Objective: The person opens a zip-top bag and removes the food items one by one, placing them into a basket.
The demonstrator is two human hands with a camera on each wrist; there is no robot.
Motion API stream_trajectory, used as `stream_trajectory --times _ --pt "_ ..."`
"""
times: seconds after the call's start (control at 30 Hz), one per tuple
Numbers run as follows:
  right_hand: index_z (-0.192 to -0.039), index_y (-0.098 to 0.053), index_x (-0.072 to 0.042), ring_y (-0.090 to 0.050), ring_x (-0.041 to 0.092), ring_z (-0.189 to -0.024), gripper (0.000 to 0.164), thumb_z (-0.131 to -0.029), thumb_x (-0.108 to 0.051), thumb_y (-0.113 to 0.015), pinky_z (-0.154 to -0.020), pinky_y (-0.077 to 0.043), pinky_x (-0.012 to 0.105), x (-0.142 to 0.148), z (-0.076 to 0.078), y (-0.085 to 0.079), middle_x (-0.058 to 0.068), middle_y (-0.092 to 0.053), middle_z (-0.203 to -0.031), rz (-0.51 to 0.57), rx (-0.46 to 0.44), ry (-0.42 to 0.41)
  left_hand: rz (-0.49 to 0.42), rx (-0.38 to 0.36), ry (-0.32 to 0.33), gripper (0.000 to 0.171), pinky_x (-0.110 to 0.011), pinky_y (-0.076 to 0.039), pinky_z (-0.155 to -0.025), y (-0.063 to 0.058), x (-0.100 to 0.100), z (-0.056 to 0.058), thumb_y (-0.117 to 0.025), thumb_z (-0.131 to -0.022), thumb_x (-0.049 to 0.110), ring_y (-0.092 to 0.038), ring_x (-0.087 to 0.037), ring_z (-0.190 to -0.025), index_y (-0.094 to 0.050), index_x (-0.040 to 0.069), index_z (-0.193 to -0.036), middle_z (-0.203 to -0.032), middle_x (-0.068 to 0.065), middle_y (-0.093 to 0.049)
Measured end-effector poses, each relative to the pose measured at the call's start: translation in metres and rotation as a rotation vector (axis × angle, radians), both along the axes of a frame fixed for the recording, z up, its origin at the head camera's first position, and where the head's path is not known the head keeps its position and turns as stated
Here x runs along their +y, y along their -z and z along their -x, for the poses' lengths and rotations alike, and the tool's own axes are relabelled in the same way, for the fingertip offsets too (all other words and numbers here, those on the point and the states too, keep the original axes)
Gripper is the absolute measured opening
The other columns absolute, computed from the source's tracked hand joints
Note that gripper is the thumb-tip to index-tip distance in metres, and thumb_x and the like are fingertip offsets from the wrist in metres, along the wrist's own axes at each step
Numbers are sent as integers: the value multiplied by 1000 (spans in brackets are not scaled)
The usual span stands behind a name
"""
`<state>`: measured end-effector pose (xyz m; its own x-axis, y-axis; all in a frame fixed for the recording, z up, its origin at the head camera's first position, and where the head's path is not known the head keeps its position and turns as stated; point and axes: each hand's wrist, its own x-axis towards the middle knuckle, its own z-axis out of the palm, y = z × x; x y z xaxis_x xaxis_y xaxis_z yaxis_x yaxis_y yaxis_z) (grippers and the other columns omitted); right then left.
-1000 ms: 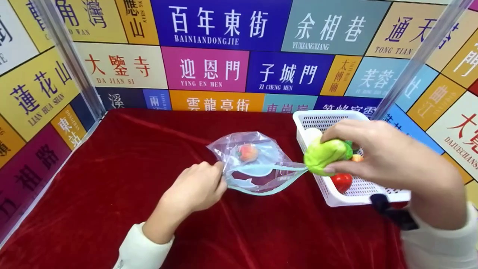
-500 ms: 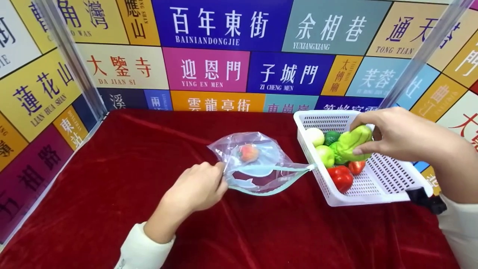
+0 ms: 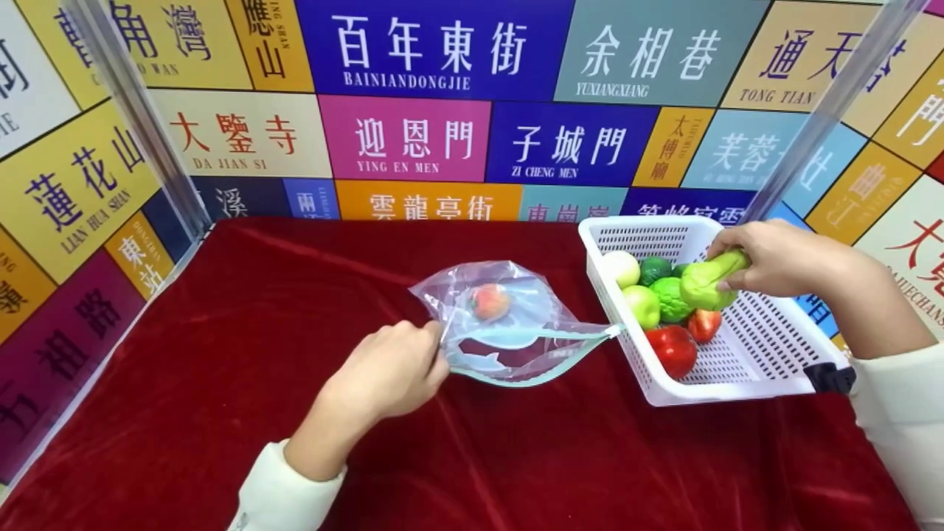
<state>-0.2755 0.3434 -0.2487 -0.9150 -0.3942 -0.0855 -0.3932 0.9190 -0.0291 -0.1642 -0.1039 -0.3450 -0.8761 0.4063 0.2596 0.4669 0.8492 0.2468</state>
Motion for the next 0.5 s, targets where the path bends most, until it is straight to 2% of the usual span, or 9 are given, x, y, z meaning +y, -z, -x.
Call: stream_trajectory --times 0.27,0.37,0.5 --pt "-111 -72 -3 -57 22 -79 34 -82 -17 -80 -69 -46 37 13 10 15 6 -68 -90 -15 -41 38 4 -5 0 16 -47 -52 -58 -1 0 0 -59 -93 19 -66 -36 -65 -59 6 -84 -66 -12 -57" --pt "-111 -72 -2 -57 24 -81 33 -81 -16 -81 -71 -48 41 12 11 21 7 -69 -91 -16 -62 48 5 -11 -3 16 -47 -53 -59 -1 0 0 -58 -94 20 -66 -35 -66 -59 6 -85 -66 -12 -57" --pt "-109 -71 1 -61 29 -86 36 -80 -16 -82 -78 -52 52 10 14 31 14 -70 -96 -17 -92 55 5 -7 -4 17 -48 -53 -60 0 0 0 -58 -94 20 -66 -36 -67 -59 6 -85 -67 -12 -58"
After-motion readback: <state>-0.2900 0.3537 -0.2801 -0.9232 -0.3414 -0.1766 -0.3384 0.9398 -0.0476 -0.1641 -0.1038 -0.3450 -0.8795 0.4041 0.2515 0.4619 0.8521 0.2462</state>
